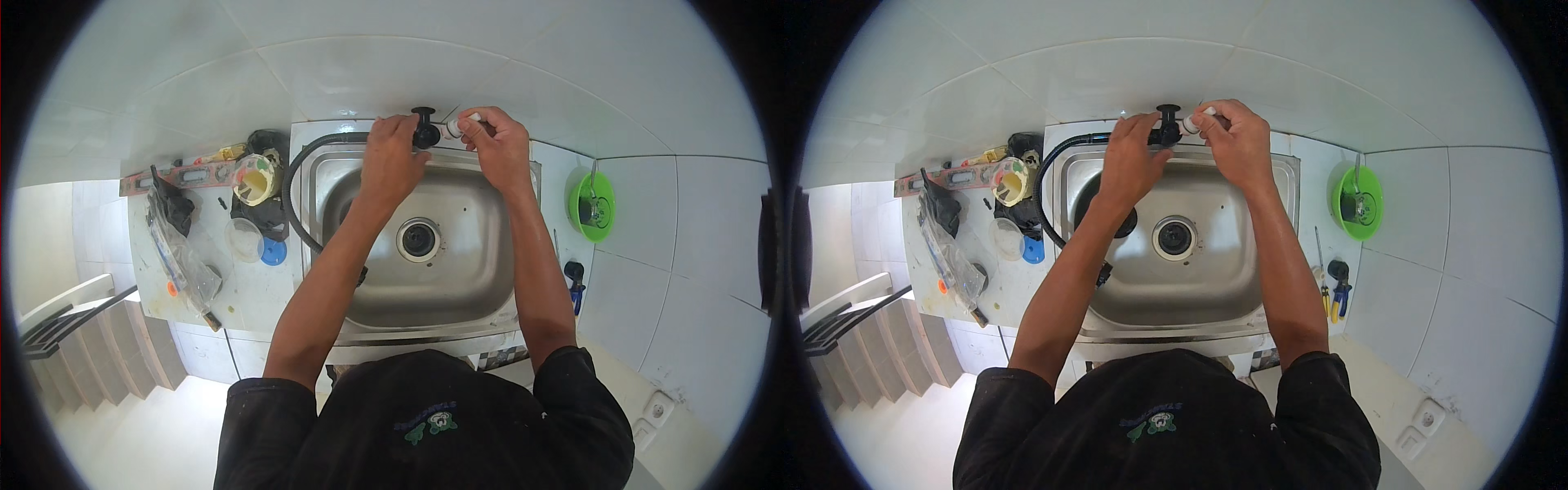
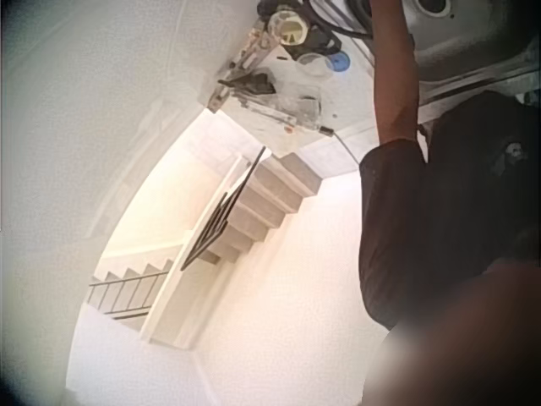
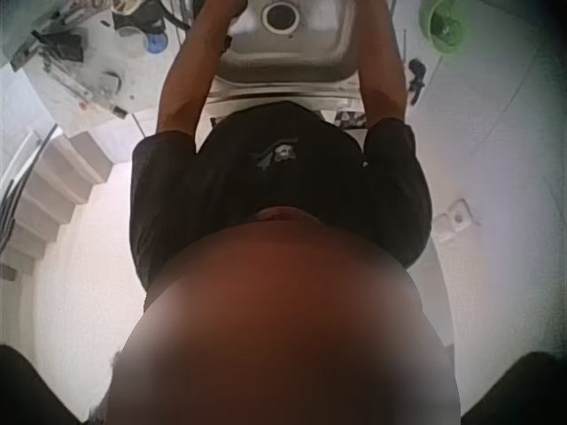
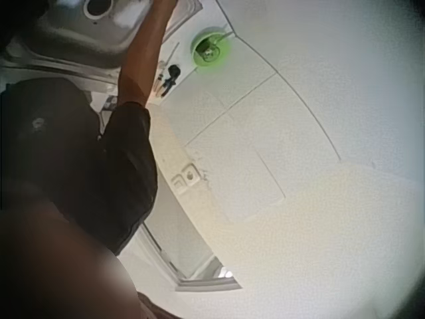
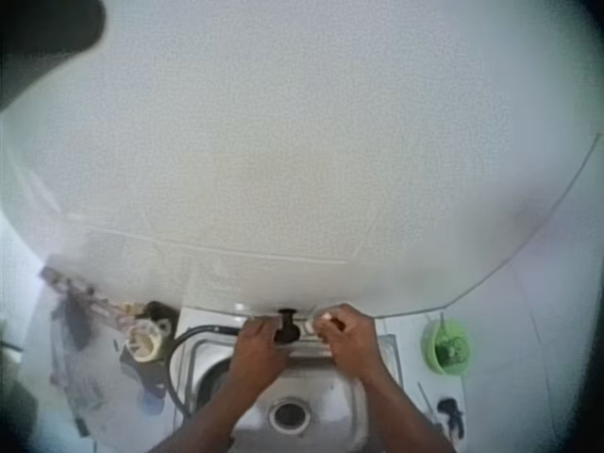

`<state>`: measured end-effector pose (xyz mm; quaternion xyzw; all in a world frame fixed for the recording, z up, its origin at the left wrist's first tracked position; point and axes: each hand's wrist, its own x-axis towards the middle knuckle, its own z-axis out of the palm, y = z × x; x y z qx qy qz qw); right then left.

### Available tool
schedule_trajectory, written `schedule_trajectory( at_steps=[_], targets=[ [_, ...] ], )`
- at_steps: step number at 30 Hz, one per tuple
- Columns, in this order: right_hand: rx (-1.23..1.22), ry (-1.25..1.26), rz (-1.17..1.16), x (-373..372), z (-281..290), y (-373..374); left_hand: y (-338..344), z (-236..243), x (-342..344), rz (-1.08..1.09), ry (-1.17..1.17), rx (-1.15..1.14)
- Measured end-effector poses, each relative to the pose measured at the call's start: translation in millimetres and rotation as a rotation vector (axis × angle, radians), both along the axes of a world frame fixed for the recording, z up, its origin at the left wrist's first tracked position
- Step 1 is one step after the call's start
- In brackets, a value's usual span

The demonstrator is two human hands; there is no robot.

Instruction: Repairing or reassembling a kitchen sink faucet aerator or spray head components.

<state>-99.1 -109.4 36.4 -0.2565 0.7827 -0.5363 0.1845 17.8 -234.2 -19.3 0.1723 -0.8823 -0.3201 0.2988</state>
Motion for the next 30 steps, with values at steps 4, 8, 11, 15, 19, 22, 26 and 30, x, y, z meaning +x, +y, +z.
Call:
schedule_trajectory(
  at_steps=[4,8,11,15,19,22,26,30],
  targets=[
    [-0.129,-0.073,-0.03,-3,-13,4,7,10,11,0.016,-0.039,0.109],
    [-0.162,-0.151,-0.032,-1,-16,0,13,9,14,0.073,-0.018,0.098],
    [-0.278,-0.285,-0.071,0,-17,7,19,9,17,0.087,-0.034,0.047],
    [-0.503,-0.653,-0.144,5,-20,20,23,10,22,0.085,0.029,-0.008],
    [-0.574,-0.734,-0.135,12,-16,34,38,30,23,0.062,-0.037,0.37],
    [-0.592,-0.735,-0.107,16,-10,42,47,37,22,0.011,0.022,0.61],
    [-0.569,-0.667,-0.051,21,1,50,61,49,20,-0.046,0.143,1.023],
    [-0.513,-0.543,-0.025,28,12,54,73,54,22,-0.059,0.204,1.26]
  ],
)
